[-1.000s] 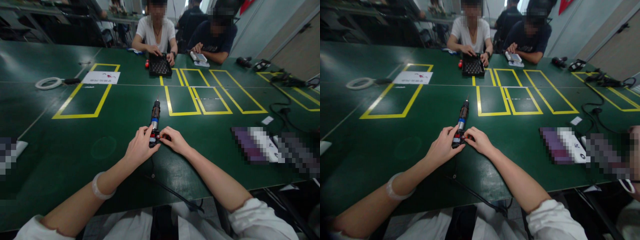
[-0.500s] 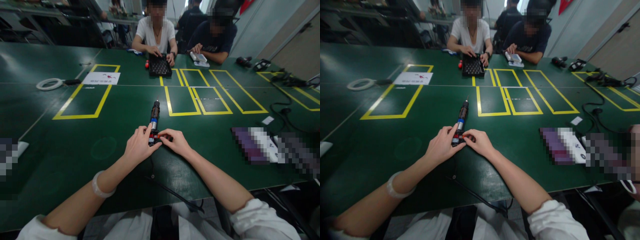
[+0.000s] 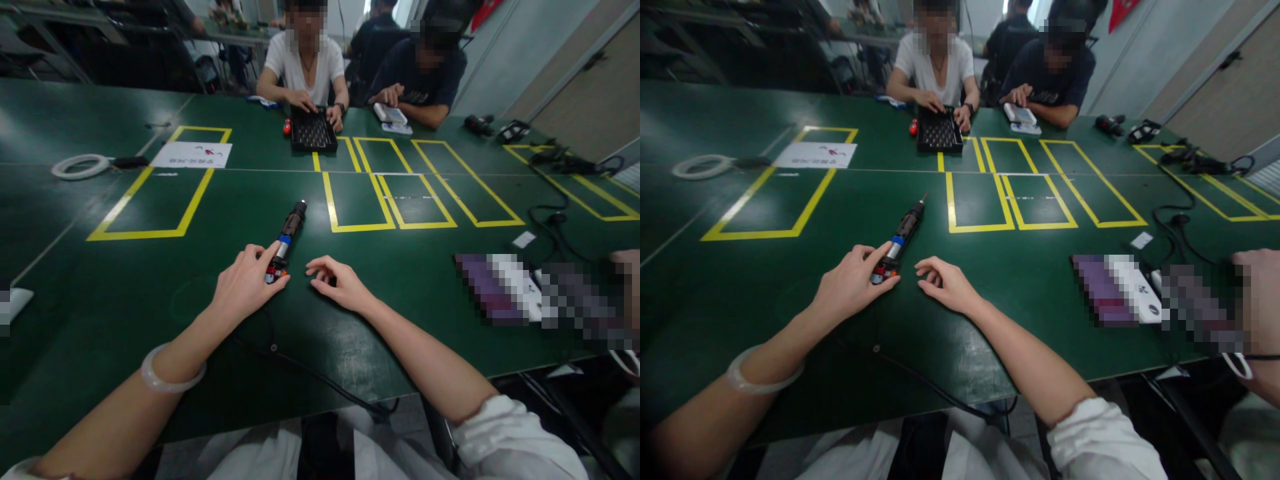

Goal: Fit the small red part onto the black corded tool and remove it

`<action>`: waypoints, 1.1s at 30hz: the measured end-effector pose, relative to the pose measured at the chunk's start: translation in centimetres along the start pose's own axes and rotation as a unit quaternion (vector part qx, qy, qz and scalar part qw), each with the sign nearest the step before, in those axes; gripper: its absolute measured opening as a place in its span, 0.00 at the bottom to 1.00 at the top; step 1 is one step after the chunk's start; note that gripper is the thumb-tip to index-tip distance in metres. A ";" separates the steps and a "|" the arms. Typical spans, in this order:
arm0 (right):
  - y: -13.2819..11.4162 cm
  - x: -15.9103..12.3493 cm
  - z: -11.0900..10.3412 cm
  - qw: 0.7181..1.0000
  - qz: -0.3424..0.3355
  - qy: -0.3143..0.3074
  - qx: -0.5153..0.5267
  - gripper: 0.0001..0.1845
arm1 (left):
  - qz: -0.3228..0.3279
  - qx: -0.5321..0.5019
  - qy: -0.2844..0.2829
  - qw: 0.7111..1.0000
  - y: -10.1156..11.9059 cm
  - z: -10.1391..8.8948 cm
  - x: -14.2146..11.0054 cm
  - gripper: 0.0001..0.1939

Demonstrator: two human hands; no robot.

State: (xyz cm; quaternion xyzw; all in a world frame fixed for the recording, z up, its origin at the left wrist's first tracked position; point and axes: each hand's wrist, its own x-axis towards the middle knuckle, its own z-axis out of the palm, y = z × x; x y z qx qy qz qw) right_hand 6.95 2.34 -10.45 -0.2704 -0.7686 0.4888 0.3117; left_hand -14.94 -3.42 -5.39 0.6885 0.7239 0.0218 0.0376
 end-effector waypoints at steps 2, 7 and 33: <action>0.2 0.0 -0.1 1.000 0.005 -0.005 -0.002 0.14 | -0.024 0.005 -0.014 1.000 -1.7 -0.4 0.3 0.37; 0.2 0.1 -0.2 1.000 0.023 -0.012 -0.003 0.11 | -0.117 -0.009 -0.061 0.991 -7.4 -1.5 1.2 0.42; 0.1 0.0 -0.2 0.999 0.035 -0.023 0.009 0.13 | -0.317 0.092 0.060 0.942 -19.8 -2.1 -0.4 0.41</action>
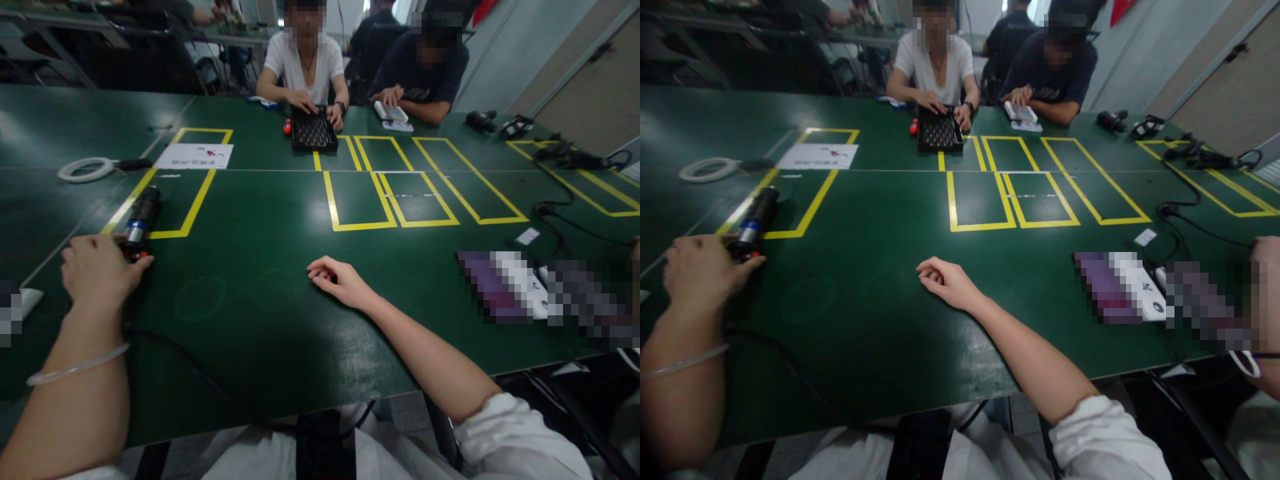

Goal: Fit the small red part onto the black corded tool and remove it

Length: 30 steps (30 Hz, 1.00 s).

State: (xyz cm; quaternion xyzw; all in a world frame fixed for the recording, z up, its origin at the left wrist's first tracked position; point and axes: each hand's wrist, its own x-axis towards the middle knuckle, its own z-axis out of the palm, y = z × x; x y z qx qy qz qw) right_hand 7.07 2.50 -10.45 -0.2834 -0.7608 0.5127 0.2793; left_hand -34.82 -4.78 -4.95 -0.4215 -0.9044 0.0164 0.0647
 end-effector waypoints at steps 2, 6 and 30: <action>0.0 0.0 0.0 1.000 -0.002 -0.001 -0.002 0.13 | -0.012 -0.004 -0.005 1.000 0.3 -0.2 -0.3 0.40; 0.1 -0.1 0.0 1.000 -0.005 -0.002 -0.004 0.13 | -0.015 -0.031 -0.046 0.998 0.1 -0.6 -0.5 0.33; -0.2 0.0 0.2 1.000 -0.012 -0.012 0.009 0.21 | 0.303 -0.496 -0.377 0.721 17.6 -1.8 -11.0 0.32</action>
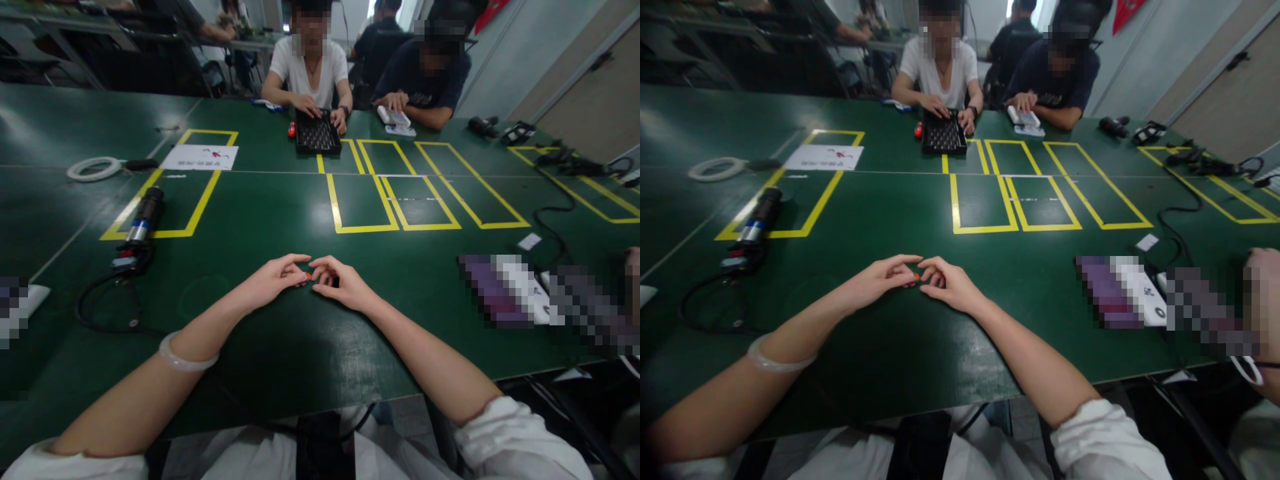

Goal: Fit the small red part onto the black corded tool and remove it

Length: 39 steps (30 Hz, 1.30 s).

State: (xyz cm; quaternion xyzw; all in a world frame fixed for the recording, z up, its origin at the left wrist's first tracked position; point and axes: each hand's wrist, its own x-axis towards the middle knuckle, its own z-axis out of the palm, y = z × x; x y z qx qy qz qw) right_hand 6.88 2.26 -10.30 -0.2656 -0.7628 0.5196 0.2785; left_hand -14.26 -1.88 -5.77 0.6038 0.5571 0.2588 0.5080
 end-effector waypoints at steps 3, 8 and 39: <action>-0.1 0.0 0.1 1.000 -0.013 -0.010 -0.021 0.19 | 0.014 -0.031 -0.012 0.999 -0.3 0.8 0.3 0.35; -0.2 0.1 0.3 0.999 0.002 0.009 -0.033 0.09 | 0.025 -0.018 0.006 1.000 -0.6 1.1 0.1 0.31; 0.5 0.2 0.3 0.995 0.050 0.051 0.065 0.14 | 0.091 -0.004 0.064 0.994 -1.1 2.2 -0.3 0.15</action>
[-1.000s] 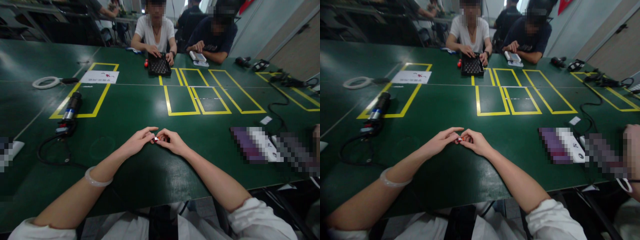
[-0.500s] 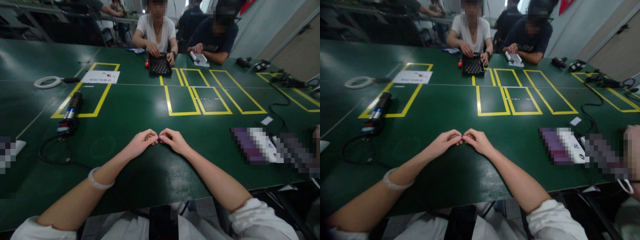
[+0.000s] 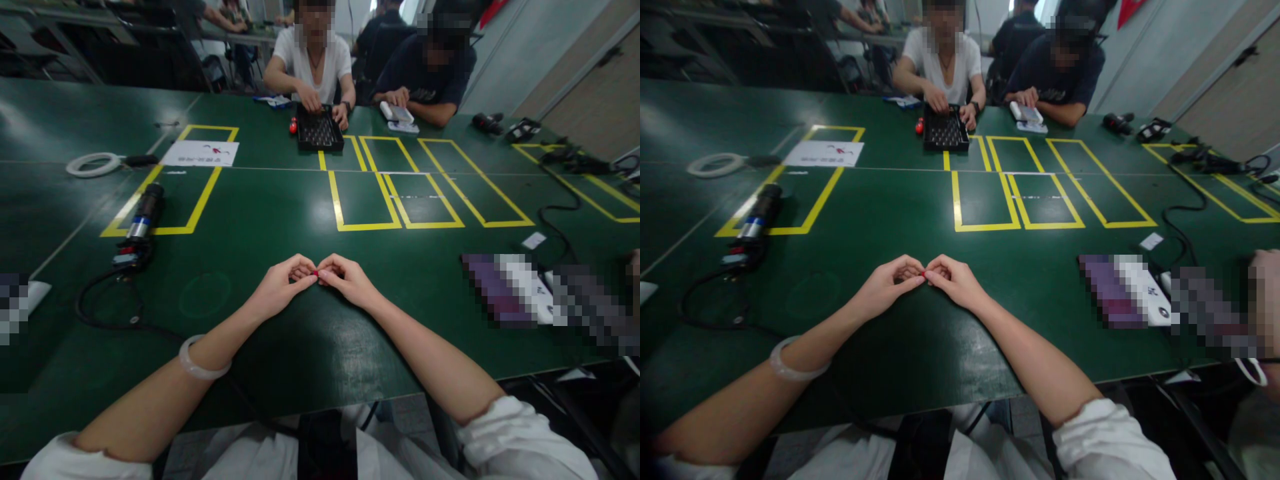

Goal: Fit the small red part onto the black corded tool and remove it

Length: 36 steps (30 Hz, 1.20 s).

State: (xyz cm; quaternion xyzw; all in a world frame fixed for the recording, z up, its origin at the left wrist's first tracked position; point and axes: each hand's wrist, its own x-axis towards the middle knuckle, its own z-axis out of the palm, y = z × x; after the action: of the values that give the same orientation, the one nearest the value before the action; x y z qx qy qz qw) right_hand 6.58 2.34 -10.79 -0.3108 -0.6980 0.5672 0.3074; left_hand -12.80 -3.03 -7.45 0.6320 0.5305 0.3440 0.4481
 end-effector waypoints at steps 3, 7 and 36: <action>-0.2 0.0 0.0 1.000 -0.018 0.012 -0.005 0.12 | 0.005 0.006 0.024 1.000 -0.3 0.1 0.1 0.15; -0.4 0.0 0.1 0.999 -0.041 0.021 -0.017 0.12 | -0.006 0.006 0.025 1.000 -0.4 0.0 0.2 0.16; -0.5 0.1 -0.4 0.999 -0.005 -0.008 -0.050 0.10 | 0.035 0.231 0.085 0.969 0.4 -3.9 0.2 0.19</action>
State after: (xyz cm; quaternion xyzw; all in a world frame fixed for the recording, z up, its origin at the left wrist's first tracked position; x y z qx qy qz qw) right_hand 6.75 2.57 -10.22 -0.3184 -0.7294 0.5323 0.2885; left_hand -16.15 -2.03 -5.72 0.7048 0.6096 0.2798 0.2309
